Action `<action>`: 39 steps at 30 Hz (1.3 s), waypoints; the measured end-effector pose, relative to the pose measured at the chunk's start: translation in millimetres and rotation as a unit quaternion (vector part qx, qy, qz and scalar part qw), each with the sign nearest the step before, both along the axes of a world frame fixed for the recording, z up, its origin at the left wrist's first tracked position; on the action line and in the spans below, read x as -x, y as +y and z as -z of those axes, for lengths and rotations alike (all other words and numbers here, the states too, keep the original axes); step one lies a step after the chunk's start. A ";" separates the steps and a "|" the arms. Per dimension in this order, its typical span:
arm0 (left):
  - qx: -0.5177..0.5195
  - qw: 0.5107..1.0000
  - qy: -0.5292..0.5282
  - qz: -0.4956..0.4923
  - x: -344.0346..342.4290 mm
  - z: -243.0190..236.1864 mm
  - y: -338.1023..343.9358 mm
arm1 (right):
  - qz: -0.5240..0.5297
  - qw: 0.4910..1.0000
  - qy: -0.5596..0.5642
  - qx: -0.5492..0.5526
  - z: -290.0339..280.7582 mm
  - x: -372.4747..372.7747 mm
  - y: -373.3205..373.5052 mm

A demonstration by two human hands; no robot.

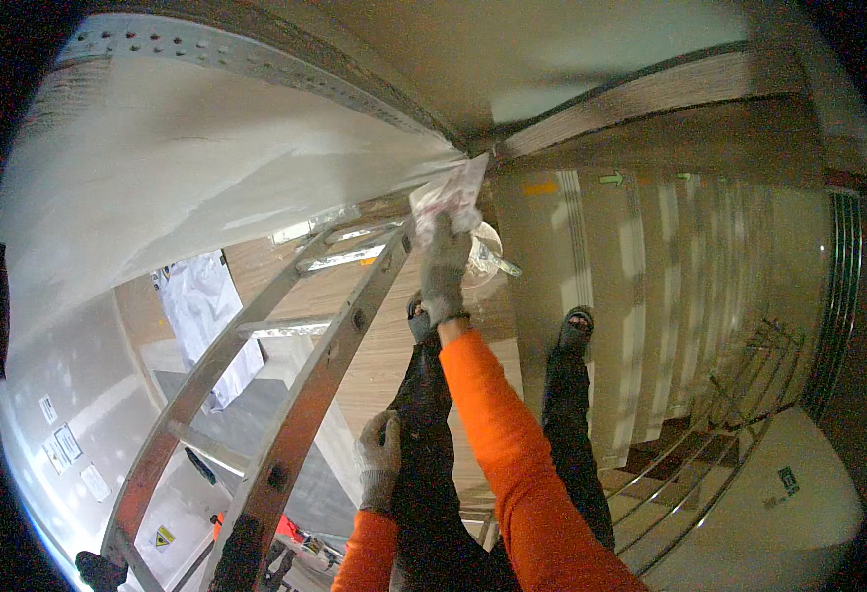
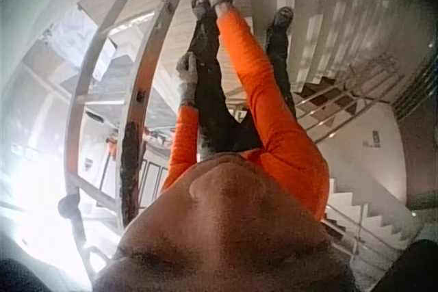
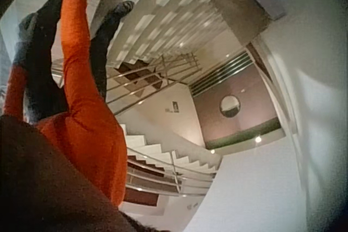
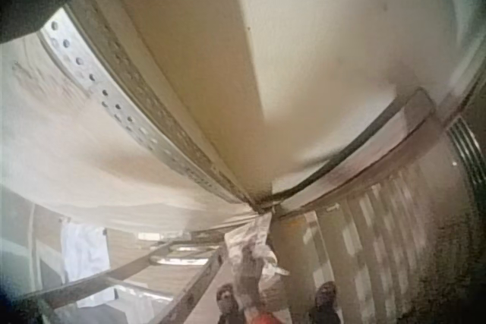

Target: The person stands on a ladder and applies plaster to a wall using a trowel and a hawk. They repeatedly scoop plaster from the hawk and spread it onto the wall surface, smoothing the compound along a corner bead.

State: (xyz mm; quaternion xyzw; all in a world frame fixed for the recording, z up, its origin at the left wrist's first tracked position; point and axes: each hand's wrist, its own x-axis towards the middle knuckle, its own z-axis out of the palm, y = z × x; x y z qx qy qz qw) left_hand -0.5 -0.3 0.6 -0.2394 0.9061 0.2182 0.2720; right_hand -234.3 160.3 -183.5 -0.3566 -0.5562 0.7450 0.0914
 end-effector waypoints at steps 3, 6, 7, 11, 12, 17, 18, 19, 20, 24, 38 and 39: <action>-0.019 0.999 -0.005 -0.029 -3.1 -2.5 1.5 | 0.102 0.989 0.065 0.089 39.1 35.4 2.9; -0.016 1.000 -0.005 -0.026 -7.1 0.6 -0.9 | 0.117 0.991 -0.044 -0.055 64.1 57.2 -10.9; -0.019 0.999 -0.002 -0.027 -7.9 1.5 -1.7 | 0.119 0.991 -0.056 -0.005 75.5 66.8 -14.0; -0.022 0.999 0.002 -0.024 -4.2 0.5 -1.5 | 0.059 0.994 -0.082 -0.039 88.4 77.2 -24.8; -0.022 1.000 -0.002 -0.021 -0.4 0.6 -1.1 | 0.009 0.983 -0.109 -0.148 87.7 74.2 -24.8; -0.026 0.998 0.020 -0.057 -16.3 12.5 -14.5 | 0.140 0.969 0.088 0.181 -21.5 56.4 -34.1; -0.011 0.998 0.011 -0.059 -15.7 7.6 -12.6 | 0.151 0.952 0.094 0.249 -50.8 50.4 -30.6; -0.001 0.999 0.003 -0.051 -5.0 -0.4 -4.9 | 0.137 0.955 0.053 0.259 -69.5 47.1 -21.7; 0.010 0.999 -0.006 -0.042 2.0 -7.5 0.4 | 0.124 0.955 0.011 0.268 -86.2 43.1 -14.0; 0.016 0.999 -0.005 -0.034 15.4 -15.9 8.8 | 0.055 0.998 0.008 -0.004 -135.9 30.5 -4.6; 0.009 0.999 -0.019 -0.039 3.8 -7.4 4.0 | 0.124 0.964 0.037 -0.233 -176.3 57.8 -47.4; 0.023 0.998 -0.028 -0.052 -7.5 -5.6 0.5 | 0.163 0.977 0.038 -0.135 -196.7 70.3 -61.2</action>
